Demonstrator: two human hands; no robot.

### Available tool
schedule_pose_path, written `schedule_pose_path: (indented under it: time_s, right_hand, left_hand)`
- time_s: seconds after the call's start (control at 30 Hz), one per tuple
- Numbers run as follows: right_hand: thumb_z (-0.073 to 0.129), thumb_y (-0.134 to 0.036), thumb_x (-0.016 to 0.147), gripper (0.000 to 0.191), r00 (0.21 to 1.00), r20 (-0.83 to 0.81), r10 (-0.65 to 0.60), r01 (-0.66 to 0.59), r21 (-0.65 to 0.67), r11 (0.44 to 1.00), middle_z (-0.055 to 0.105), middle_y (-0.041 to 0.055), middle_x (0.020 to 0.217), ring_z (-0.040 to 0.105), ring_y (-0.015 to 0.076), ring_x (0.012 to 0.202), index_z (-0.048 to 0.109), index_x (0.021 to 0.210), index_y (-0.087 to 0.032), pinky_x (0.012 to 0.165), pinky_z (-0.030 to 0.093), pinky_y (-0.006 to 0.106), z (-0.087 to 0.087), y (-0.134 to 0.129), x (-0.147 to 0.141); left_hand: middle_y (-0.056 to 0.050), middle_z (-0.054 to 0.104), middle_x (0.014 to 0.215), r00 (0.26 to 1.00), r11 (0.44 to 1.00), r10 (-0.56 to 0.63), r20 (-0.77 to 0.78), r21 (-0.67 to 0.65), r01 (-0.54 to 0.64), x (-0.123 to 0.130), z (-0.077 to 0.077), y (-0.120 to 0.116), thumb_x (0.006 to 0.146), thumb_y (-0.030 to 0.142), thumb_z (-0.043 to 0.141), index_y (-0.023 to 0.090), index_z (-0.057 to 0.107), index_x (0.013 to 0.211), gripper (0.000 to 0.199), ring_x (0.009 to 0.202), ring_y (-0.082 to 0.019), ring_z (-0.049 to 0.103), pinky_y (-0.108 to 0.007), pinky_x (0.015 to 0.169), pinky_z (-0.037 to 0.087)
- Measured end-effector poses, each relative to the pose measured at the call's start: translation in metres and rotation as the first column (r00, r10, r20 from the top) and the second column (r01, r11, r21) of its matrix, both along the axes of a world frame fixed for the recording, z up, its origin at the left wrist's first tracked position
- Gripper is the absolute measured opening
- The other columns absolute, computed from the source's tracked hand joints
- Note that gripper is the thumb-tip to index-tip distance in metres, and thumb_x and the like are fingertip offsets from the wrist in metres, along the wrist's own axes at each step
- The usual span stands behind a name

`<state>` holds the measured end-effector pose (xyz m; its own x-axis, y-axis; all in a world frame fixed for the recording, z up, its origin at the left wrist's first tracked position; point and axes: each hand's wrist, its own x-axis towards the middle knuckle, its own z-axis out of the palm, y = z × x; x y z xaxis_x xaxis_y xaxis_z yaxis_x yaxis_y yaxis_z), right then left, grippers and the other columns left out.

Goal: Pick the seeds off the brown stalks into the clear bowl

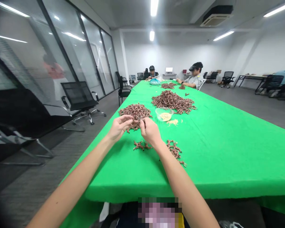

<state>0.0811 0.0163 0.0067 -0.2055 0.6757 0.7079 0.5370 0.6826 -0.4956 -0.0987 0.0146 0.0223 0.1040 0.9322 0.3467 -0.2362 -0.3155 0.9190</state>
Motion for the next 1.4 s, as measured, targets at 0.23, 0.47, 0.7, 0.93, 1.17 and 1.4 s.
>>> schedule_pose_path:
  time_s: [0.23, 0.47, 0.7, 0.93, 1.17, 1.4]
  right_hand:
    - [0.032, -0.036, 0.101, 0.028, 0.997, -0.061, 0.036, -0.036, 0.006, 0.999, 0.058, 0.0039, 0.079, 0.053, 0.0175, 0.073, 0.053, 0.089, -0.021, 0.071, 0.040, 0.029, -0.004, -0.014, 0.008]
    - [0.033, -0.036, 0.101, 0.027, 0.993, -0.096, 0.072, -0.071, 0.009, 0.997, 0.055, 0.0033, 0.078, 0.051, 0.0173, 0.071, 0.052, 0.089, -0.021, 0.070, 0.040, 0.030, -0.007, -0.018, 0.006]
    - [0.036, -0.035, 0.099, 0.024, 0.998, -0.021, 0.055, -0.055, 0.024, 0.998, 0.057, 0.0061, 0.085, 0.053, 0.0191, 0.079, 0.054, 0.091, -0.020, 0.074, 0.041, 0.031, -0.010, -0.018, 0.006]
    - [0.038, -0.034, 0.099, 0.023, 1.000, 0.020, 0.004, -0.006, 0.075, 0.997, 0.058, 0.0077, 0.088, 0.052, 0.0208, 0.085, 0.055, 0.095, -0.020, 0.079, 0.042, 0.033, -0.009, -0.017, 0.010]
    - [0.040, -0.034, 0.100, 0.022, 0.999, 0.050, 0.004, -0.009, 0.094, 0.996, 0.059, 0.0082, 0.089, 0.053, 0.0215, 0.087, 0.055, 0.093, -0.020, 0.079, 0.043, 0.033, -0.011, -0.016, 0.011]
    - [0.042, -0.035, 0.099, 0.022, 0.999, 0.048, 0.017, -0.023, 0.122, 0.992, 0.060, 0.0082, 0.087, 0.054, 0.0215, 0.085, 0.056, 0.092, -0.020, 0.078, 0.043, 0.033, -0.013, -0.015, 0.012]
  left_hand:
    - [-0.003, 0.064, 0.094, 0.999, 0.994, 0.007, -0.053, 0.108, -0.001, 0.006, 0.008, -0.008, 0.073, 0.029, 0.080, 0.021, 0.061, 0.105, 0.038, 0.094, -0.023, 0.071, -0.042, 0.091, 0.056]
    - [-0.004, 0.072, 0.094, 0.990, 0.977, 0.079, -0.117, 0.208, -0.053, 0.006, 0.007, -0.010, 0.067, 0.027, 0.084, 0.023, 0.059, 0.096, 0.038, 0.098, -0.024, 0.071, -0.041, 0.093, 0.054]
    - [-0.005, 0.076, 0.094, 0.989, 0.979, 0.098, -0.107, 0.190, -0.076, 0.009, 0.009, -0.013, 0.066, 0.028, 0.086, 0.022, 0.061, 0.091, 0.035, 0.101, -0.027, 0.071, -0.045, 0.092, 0.055]
    - [-0.009, 0.077, 0.099, 0.986, 0.984, 0.098, -0.136, 0.163, -0.075, 0.007, 0.010, -0.014, 0.066, 0.029, 0.086, 0.021, 0.065, 0.094, 0.036, 0.102, -0.031, 0.070, -0.048, 0.093, 0.055]
    - [-0.013, 0.075, 0.104, 0.984, 0.987, 0.063, -0.165, 0.156, -0.037, 0.008, 0.011, -0.014, 0.069, 0.031, 0.084, 0.016, 0.066, 0.102, 0.040, 0.102, -0.030, 0.071, -0.045, 0.093, 0.056]
    - [-0.014, 0.075, 0.104, 0.987, 0.984, 0.011, -0.162, 0.179, 0.018, 0.008, 0.009, -0.012, 0.071, 0.030, 0.082, 0.014, 0.065, 0.106, 0.041, 0.101, -0.029, 0.071, -0.042, 0.092, 0.056]
